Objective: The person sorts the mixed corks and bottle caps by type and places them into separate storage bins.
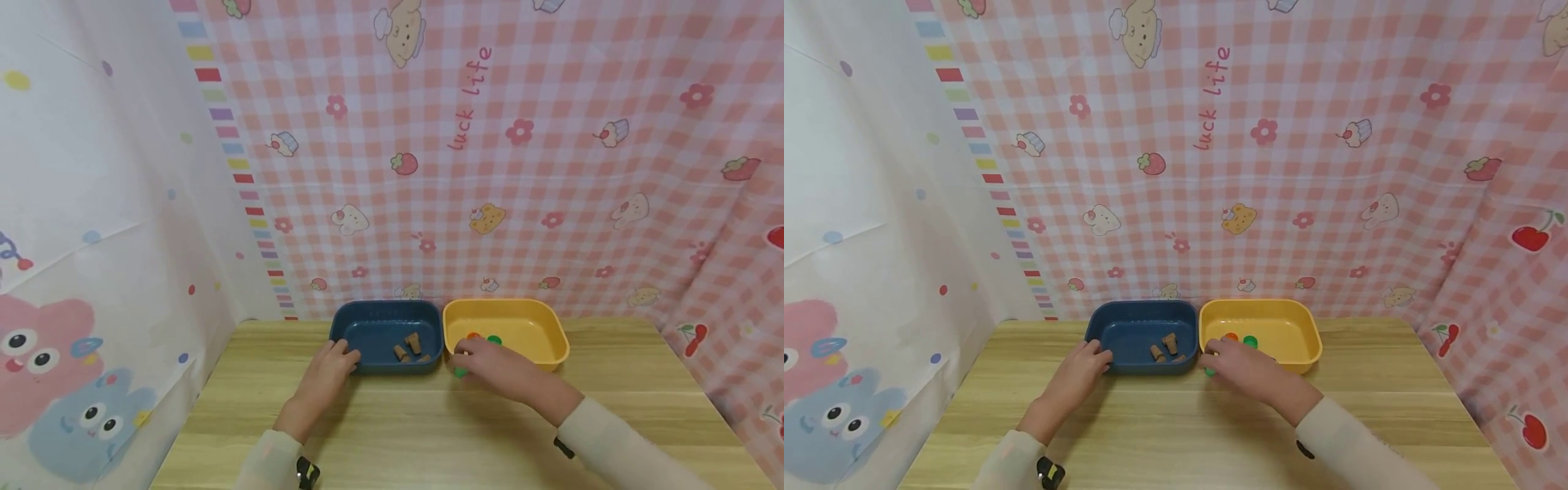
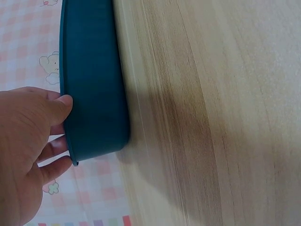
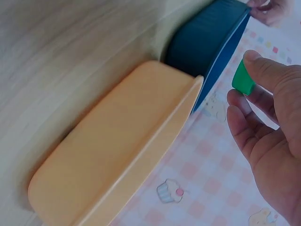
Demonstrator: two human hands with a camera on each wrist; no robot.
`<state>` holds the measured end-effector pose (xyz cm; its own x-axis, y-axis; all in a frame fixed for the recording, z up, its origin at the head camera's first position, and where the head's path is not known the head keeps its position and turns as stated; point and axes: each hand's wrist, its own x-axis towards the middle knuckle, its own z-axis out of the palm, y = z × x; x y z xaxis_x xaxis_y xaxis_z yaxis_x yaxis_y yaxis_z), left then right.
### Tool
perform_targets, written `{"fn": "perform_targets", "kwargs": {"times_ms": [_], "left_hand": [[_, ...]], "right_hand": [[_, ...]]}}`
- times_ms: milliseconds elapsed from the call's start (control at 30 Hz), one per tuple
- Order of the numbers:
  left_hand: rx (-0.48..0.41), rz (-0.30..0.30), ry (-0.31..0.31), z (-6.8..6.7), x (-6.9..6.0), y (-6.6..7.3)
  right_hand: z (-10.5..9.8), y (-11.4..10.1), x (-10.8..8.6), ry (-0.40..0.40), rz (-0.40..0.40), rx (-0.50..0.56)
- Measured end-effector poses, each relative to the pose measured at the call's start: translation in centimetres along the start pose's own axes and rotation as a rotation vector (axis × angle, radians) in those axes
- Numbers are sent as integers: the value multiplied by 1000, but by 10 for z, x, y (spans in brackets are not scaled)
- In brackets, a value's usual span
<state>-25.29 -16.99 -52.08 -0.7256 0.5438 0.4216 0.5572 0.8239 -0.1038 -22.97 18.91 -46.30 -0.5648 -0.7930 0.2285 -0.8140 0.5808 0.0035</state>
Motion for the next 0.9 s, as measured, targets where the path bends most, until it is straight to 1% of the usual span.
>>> {"fn": "perform_targets", "kwargs": {"times_ms": [100, 267, 467, 667, 900], "left_hand": [[0, 1, 9, -1, 0, 0], [-4, -3, 7, -2, 1, 1], [-2, -6, 2, -2, 1, 1], [-8, -10, 0, -2, 1, 0], [-25, -13, -5, -2, 2, 0]], "right_hand": [[-3, 8, -2, 0, 12, -11], [-4, 21, -5, 14, -1, -45], [-5, 35, -10, 31, 7, -22], [-6, 46, -16, 38, 54, -19], [-11, 56, -23, -8, 133, 21]]}}
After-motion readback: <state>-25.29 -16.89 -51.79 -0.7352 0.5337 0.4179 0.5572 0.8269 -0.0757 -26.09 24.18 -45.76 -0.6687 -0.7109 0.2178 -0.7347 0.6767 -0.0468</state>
